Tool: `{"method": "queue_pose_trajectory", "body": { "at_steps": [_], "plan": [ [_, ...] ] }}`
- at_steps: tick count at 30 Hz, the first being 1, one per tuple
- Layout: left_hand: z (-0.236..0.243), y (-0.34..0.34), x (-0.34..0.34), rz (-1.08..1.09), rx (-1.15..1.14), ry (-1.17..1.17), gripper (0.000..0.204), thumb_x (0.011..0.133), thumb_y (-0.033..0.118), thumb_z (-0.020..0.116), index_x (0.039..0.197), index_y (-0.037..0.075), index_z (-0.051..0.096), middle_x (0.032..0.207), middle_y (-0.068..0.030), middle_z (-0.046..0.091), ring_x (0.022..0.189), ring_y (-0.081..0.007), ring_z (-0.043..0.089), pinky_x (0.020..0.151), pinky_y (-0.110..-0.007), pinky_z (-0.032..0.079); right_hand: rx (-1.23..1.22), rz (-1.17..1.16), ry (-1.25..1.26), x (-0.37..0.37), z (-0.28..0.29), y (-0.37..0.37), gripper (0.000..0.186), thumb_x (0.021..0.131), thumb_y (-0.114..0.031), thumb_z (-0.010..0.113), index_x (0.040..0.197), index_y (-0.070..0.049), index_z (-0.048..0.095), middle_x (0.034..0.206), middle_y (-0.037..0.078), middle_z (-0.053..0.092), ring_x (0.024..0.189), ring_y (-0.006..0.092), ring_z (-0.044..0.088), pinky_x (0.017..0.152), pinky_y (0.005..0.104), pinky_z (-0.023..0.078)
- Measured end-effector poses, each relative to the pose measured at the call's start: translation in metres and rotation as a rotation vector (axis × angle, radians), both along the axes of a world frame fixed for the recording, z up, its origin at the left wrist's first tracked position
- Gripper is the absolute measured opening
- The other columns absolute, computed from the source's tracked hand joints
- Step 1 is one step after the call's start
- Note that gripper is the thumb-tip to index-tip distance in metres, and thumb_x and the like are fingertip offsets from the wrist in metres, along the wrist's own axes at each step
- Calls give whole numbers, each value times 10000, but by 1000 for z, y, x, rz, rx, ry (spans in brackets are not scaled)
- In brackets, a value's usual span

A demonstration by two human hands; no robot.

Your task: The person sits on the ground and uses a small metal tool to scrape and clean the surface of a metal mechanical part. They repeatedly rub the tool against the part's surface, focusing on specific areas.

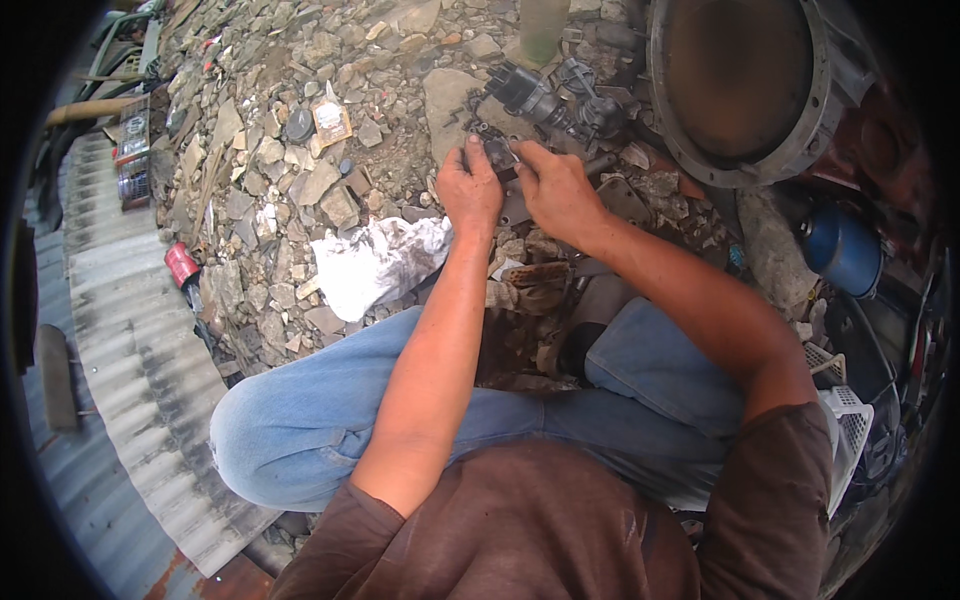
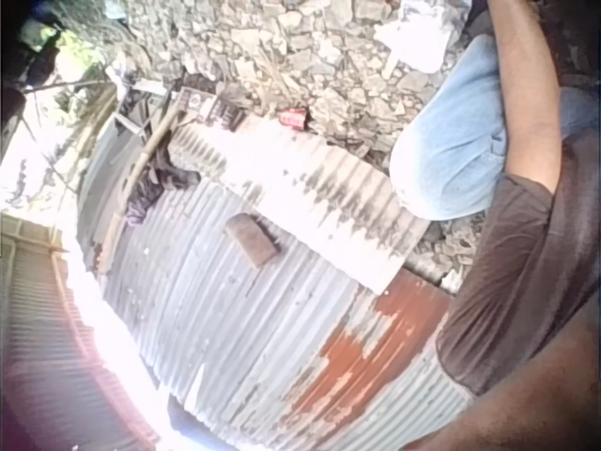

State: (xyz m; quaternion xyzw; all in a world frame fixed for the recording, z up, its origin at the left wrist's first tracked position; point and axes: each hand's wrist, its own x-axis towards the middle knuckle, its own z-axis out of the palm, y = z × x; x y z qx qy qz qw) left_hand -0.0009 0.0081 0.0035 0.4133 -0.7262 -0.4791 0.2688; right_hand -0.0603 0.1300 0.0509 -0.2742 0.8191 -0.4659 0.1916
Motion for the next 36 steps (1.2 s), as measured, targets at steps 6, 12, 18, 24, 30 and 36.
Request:
{"method": "queue_pose_trajectory", "body": {
  "at_steps": [6,12,18,24,30,36],
  "plan": [
    [3,-1,0,-11,44,-87,489,1080,386,606,891,-59,678,768,-260,706,699,-410,691,682,-488,517,12,-21,35,2,0,0,253,1001,-48,634,1232,41,684,970,340,708,985,518,694,794,515,562],
    [-1,1,1,6,-6,-45,506,1079,425,604,853,-24,661,711,-254,681,651,-450,673,618,-512,496,8,-41,61,3,-1,-1,255,1001,-50,634,1236,38,684,952,326,711,967,518,694,785,531,560],
    [1,1,0,7,0,-8,518,1081,427,601,829,-23,641,701,-259,665,645,-470,651,615,-522,486,12,-4,74,1,0,0,253,999,-48,634,1233,33,686,947,324,711,958,517,694,788,533,561],
    [0,-1,0,3,-52,-102,525,1084,432,595,829,-25,642,706,-265,666,651,-468,652,622,-527,487,4,-38,6,2,-6,1,266,997,-47,630,1244,31,690,962,329,711,971,511,698,800,524,564],
    [1,-2,-1,-18,33,-80,511,1089,400,582,888,-60,676,767,-265,698,694,-419,665,686,-501,503,22,23,38,-1,0,3,261,999,-49,628,1240,30,691,961,335,707,974,512,696,793,524,559],
    [8,3,0,-18,56,-89,512,1091,386,585,901,-79,683,783,-281,691,700,-402,656,703,-486,504,4,-60,50,4,-3,1,208,1003,-46,625,1194,26,666,904,324,694,908,503,688,759,532,543]
  ]
}}
